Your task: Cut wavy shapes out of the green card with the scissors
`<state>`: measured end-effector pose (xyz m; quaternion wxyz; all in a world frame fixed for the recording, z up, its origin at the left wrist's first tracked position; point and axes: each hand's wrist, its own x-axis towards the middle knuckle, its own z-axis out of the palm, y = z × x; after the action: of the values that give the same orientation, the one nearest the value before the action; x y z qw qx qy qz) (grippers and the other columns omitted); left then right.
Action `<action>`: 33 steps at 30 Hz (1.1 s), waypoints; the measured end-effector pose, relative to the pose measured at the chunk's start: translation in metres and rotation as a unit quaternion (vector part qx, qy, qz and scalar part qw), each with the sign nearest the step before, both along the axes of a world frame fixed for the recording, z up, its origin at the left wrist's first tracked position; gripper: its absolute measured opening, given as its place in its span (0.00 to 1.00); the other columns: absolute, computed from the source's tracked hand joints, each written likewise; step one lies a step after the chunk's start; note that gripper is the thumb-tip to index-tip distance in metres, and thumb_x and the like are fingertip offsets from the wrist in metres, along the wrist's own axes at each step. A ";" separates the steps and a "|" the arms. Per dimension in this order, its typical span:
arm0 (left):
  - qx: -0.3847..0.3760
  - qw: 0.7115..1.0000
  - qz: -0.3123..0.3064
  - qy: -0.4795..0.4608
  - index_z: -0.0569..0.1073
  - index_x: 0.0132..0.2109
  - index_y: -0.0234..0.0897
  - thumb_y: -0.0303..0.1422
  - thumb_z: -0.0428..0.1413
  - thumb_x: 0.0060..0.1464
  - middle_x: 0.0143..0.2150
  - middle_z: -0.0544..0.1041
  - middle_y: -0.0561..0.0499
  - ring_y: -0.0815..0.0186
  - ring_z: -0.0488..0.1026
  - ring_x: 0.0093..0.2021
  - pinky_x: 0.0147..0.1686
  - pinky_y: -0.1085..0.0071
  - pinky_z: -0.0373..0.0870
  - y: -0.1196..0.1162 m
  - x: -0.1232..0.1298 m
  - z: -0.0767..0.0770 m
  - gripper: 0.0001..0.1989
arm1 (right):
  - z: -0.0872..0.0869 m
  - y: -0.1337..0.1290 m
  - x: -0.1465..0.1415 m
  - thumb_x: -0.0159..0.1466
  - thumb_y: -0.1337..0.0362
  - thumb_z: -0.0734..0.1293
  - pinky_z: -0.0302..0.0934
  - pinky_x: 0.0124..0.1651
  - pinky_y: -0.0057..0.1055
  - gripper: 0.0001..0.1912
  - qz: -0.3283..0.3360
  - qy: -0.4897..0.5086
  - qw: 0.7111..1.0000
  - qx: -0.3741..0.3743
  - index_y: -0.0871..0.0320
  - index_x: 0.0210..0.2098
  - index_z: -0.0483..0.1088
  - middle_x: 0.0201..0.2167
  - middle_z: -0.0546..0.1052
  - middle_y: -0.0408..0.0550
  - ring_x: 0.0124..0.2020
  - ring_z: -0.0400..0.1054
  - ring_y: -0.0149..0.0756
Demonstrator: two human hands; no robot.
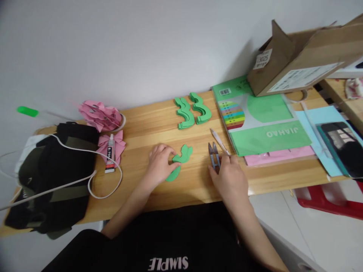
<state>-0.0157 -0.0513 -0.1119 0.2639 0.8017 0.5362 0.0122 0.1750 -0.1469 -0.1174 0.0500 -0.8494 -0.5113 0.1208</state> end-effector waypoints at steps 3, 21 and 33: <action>-0.003 1.000 -0.004 0.000 0.74 0.39 0.38 0.34 0.66 0.47 0.44 0.71 0.47 0.53 0.67 0.51 0.48 0.57 0.63 0.001 0.000 -0.001 0.13 | -0.002 -0.001 -0.008 0.59 0.57 0.65 0.65 0.37 0.45 0.18 0.024 0.006 0.997 0.068 0.65 0.43 0.71 0.40 0.73 0.64 0.40 0.70 0.55; -0.034 0.998 0.022 -0.039 0.73 0.36 0.38 0.31 0.69 0.41 0.41 0.73 0.48 0.54 0.71 0.46 0.46 0.55 0.66 -0.004 -0.001 -0.006 0.15 | -0.012 0.038 -0.035 0.58 0.67 0.65 0.59 0.30 0.32 0.18 0.063 0.212 0.974 0.047 0.61 0.49 0.70 0.29 0.76 0.49 0.28 0.70 0.39; -0.039 0.998 0.029 -0.028 0.71 0.35 0.39 0.32 0.69 0.41 0.41 0.73 0.49 0.55 0.71 0.46 0.46 0.56 0.66 -0.004 -0.001 -0.005 0.15 | 0.023 0.064 -0.030 0.55 0.68 0.69 0.51 0.28 0.30 0.20 0.109 0.187 0.968 -0.124 0.60 0.48 0.67 0.30 0.77 0.48 0.33 0.71 0.42</action>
<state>-0.0163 -0.0552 -0.1173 0.3089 0.7744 0.5517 0.0214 0.1450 -0.0830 -0.0944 0.0253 -0.7506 -0.5631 0.3448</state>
